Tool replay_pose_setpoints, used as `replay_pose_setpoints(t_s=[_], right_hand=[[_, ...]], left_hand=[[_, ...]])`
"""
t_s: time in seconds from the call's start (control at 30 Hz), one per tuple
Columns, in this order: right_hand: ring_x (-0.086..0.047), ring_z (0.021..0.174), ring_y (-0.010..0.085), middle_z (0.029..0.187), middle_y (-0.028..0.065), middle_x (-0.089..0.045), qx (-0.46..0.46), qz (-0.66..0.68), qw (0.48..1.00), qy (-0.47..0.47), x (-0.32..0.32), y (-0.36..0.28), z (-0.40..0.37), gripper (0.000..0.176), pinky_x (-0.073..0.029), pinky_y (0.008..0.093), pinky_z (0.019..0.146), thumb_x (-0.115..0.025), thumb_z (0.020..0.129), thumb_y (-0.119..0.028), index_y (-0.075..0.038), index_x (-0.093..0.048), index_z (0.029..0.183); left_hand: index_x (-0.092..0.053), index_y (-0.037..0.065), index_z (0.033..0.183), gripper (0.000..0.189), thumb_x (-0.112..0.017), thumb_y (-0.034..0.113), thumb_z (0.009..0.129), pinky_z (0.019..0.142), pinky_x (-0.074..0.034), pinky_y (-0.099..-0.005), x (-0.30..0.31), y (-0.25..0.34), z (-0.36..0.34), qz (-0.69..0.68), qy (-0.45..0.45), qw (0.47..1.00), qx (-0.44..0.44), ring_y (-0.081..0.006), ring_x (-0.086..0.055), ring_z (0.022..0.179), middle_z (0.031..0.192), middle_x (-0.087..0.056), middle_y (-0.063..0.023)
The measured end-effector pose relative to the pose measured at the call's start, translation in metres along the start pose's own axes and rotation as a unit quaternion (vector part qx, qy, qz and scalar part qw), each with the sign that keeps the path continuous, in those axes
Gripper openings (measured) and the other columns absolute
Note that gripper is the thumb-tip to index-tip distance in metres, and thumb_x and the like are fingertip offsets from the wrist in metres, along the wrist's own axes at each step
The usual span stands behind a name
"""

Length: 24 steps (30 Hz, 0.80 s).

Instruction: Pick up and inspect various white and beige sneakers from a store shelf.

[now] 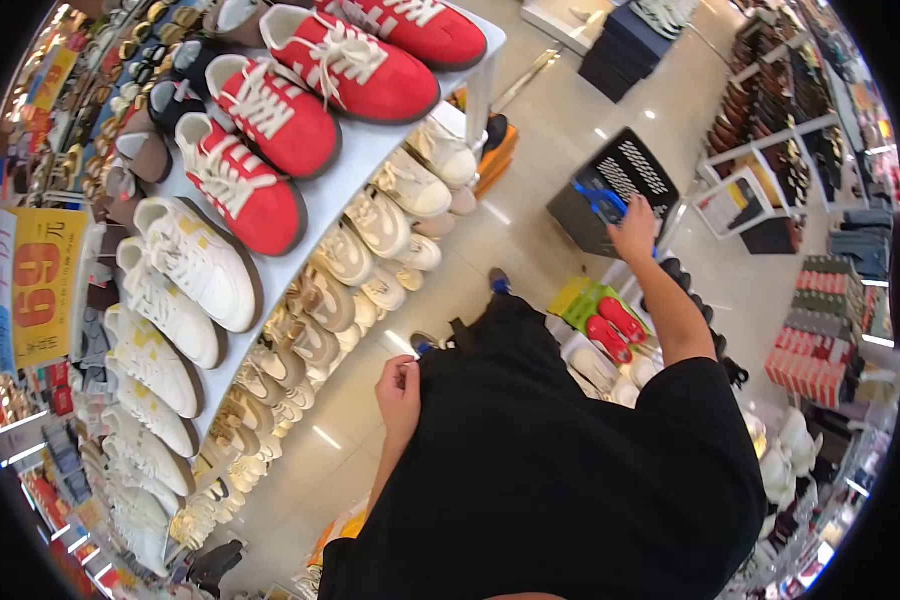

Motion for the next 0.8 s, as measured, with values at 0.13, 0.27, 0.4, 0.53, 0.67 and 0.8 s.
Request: replay_pose_setpoints(t_s=[0.13,0.27,0.4,0.53,0.67,0.8], right_hand=[[-0.062,0.12,0.0367,0.131,0.019,-0.063,-0.148,0.054,0.968,-0.195,-0.07,0.047,0.032,0.074,-0.048,0.0504,0.099,-0.074,0.079,-0.032,-0.008,-0.046,0.144],[-0.069,0.097,0.0405,0.101,0.0187,-0.073,-0.126,0.032,0.974,-0.186,-0.07,0.047,0.044,0.037,-0.054,0.0519,0.084,-0.068,0.087,-0.032,-0.013,-0.067,0.119],[-0.07,0.091,0.04,0.095,0.0185,-0.073,-0.115,0.005,0.979,-0.168,-0.058,0.045,0.052,0.032,-0.055,0.0519,0.08,-0.068,0.088,-0.034,-0.011,-0.07,0.11],[-0.07,0.088,0.0416,0.091,0.0186,-0.073,-0.094,0.017,0.981,-0.166,-0.048,0.061,0.074,0.025,-0.055,0.0531,0.079,-0.066,0.089,-0.032,-0.009,-0.07,0.098],[-0.07,0.088,0.0409,0.091,0.0184,-0.073,-0.078,0.002,0.985,-0.152,-0.054,0.087,0.094,0.025,-0.055,0.0533,0.079,-0.066,0.089,-0.032,-0.009,-0.07,0.096],[-0.07,0.087,0.0409,0.09,0.0193,-0.072,-0.048,-0.005,0.989,-0.138,-0.057,0.11,0.103,0.025,-0.055,0.0531,0.079,-0.066,0.089,-0.032,-0.008,-0.071,0.095]], left_hand=[[-0.064,0.0,0.103,0.011,-0.062,0.011,0.099,0.057,-0.038,-0.0219,-0.015,-0.05,0.014,0.041,0.063,0.997,0.028,-0.0039,-0.048,0.063,0.071,-0.054,0.003],[-0.064,0.001,0.098,0.015,-0.062,0.016,0.099,0.05,-0.039,-0.0245,-0.007,-0.134,-0.004,0.065,0.151,0.981,0.102,-0.0069,-0.05,0.055,0.066,-0.055,-0.0005],[-0.063,0.001,0.082,0.02,-0.066,0.017,0.092,0.045,-0.045,-0.0297,0.008,-0.243,-0.076,0.012,0.294,0.921,0.254,-0.0136,-0.056,0.051,0.063,-0.057,-0.0069],[-0.064,0.002,0.084,0.019,-0.065,0.019,0.092,0.049,-0.046,-0.0311,-0.009,-0.286,-0.146,0.032,0.343,0.86,0.377,-0.0155,-0.058,0.056,0.068,-0.059,-0.0078],[-0.066,0.003,0.086,0.019,-0.065,0.02,0.092,0.053,-0.047,-0.0324,-0.04,-0.293,-0.154,0.033,0.291,0.867,0.404,-0.0175,-0.059,0.061,0.072,-0.061,-0.0088],[-0.067,0.003,0.089,0.019,-0.064,0.022,0.092,0.057,-0.048,-0.0338,-0.064,-0.297,-0.125,0.051,0.214,0.896,0.386,-0.0194,-0.06,0.066,0.076,-0.062,-0.0097]])
Point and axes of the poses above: each hand's wrist, its own z-axis towards the middle knuckle, its own x-axis out of the back of the hand, y = z × x, the point moved 2 cm from there along z, towards the middle knuckle
